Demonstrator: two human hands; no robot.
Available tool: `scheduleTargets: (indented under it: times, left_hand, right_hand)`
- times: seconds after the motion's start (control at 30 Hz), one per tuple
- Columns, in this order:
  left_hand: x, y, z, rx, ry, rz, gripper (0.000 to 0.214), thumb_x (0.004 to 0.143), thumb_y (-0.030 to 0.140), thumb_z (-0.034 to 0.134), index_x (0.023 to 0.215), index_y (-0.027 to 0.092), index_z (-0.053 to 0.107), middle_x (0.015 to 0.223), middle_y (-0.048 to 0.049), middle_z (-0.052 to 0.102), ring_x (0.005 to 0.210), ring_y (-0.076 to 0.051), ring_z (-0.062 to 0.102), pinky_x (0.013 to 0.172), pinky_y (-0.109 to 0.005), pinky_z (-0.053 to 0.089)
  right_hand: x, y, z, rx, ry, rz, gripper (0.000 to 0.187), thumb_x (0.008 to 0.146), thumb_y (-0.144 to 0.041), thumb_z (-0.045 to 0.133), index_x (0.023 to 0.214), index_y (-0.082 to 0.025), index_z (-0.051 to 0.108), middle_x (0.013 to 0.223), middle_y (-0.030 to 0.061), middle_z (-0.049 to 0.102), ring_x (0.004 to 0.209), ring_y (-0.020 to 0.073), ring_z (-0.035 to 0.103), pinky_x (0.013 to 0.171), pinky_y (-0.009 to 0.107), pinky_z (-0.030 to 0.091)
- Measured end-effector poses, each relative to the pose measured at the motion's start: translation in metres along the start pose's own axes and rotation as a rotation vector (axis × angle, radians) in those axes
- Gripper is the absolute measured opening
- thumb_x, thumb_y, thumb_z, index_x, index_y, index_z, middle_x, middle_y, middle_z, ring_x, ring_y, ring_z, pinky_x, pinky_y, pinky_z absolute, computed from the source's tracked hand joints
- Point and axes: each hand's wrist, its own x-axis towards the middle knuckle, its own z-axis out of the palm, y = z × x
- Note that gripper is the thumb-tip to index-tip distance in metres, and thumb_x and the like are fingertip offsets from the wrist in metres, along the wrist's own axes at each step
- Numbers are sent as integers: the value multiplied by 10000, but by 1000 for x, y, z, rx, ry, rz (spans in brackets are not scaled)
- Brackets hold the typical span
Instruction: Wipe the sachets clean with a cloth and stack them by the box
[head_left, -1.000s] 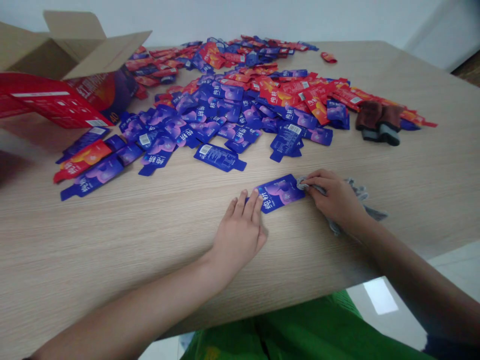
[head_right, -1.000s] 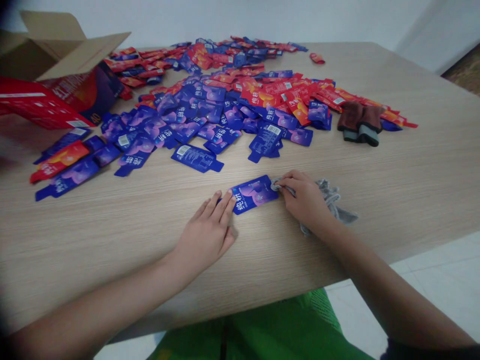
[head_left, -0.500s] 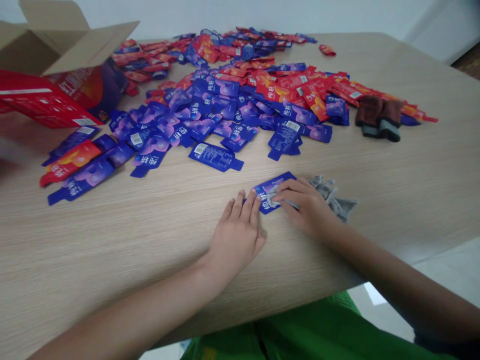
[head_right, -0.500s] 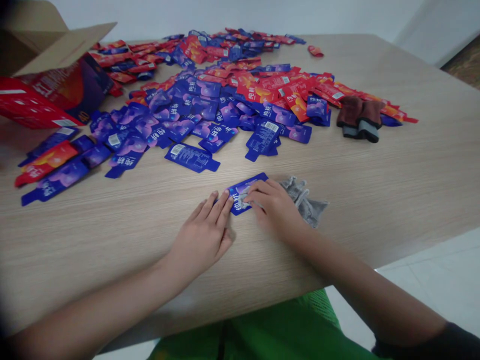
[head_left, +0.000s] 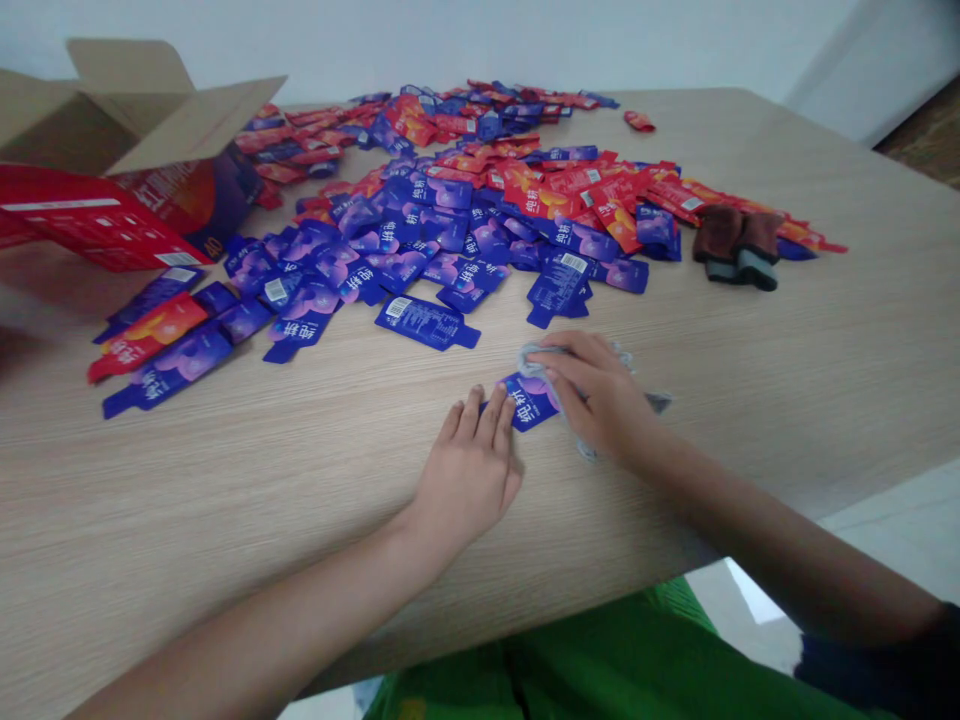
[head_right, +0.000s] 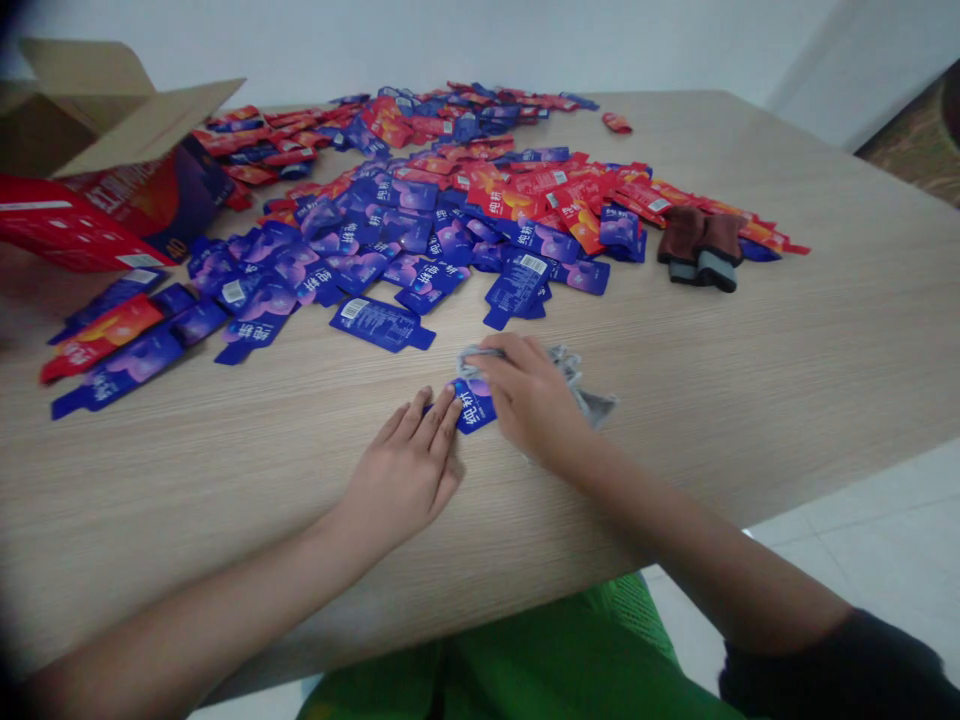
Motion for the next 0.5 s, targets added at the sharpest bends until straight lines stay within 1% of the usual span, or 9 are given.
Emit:
scheduleTargets:
  times: [0.1, 0.17, 0.27, 0.37, 0.43, 0.5]
  left_hand:
    - [0, 1, 2, -13, 30, -18, 571, 887, 272, 435, 1388, 2, 478, 1472, -193, 450, 1376, -376, 389, 1100, -486, 380]
    - [0, 1, 2, -25, 33, -28, 575, 886, 269, 432, 1396, 7, 469, 1486, -188, 432, 1379, -366, 389, 1107, -480, 373]
    - [0, 1, 2, -40, 27, -39, 590, 879, 261, 444, 1418, 20, 442, 1523, -177, 371, 1384, -356, 386, 1108, -474, 375]
    - [0, 0, 2, -48, 31, -39, 598, 876, 253, 447, 1427, 22, 427, 1529, -177, 359, 1384, -349, 389, 1101, -469, 383]
    - [0, 0, 1, -47, 30, -31, 602, 879, 256, 442, 1432, 21, 421, 1530, -175, 357, 1379, -353, 394, 1095, -472, 389]
    - [0, -1, 1, -42, 28, -23, 599, 884, 262, 435, 1433, 23, 421, 1530, -171, 359, 1376, -357, 397, 1092, -475, 390]
  right_hand:
    - [-6, -12, 23, -99, -176, -66, 376, 919, -98, 418, 1248, -113, 600, 1308, 156, 580, 1150, 289, 513, 942, 460, 443]
    - [-12, -9, 28, -159, -215, -53, 392, 916, -92, 417, 1266, -109, 593, 1323, 155, 573, 1154, 301, 500, 939, 468, 440]
    - [-22, 9, 21, -190, -167, -13, 410, 903, -75, 421, 1262, -145, 606, 1293, 147, 585, 1125, 293, 509, 956, 480, 434]
    - [-26, 33, 7, -141, -111, 5, 432, 877, -55, 438, 1246, -179, 625, 1233, 145, 598, 1091, 285, 524, 948, 490, 453]
    - [-24, 46, -2, -92, -100, 15, 398, 876, -70, 454, 1196, -187, 659, 1167, 138, 611, 1059, 278, 545, 923, 485, 476]
    - [-18, 51, -10, -50, -85, 52, 323, 887, -116, 485, 1112, -197, 702, 1058, 117, 635, 987, 262, 582, 869, 460, 506]
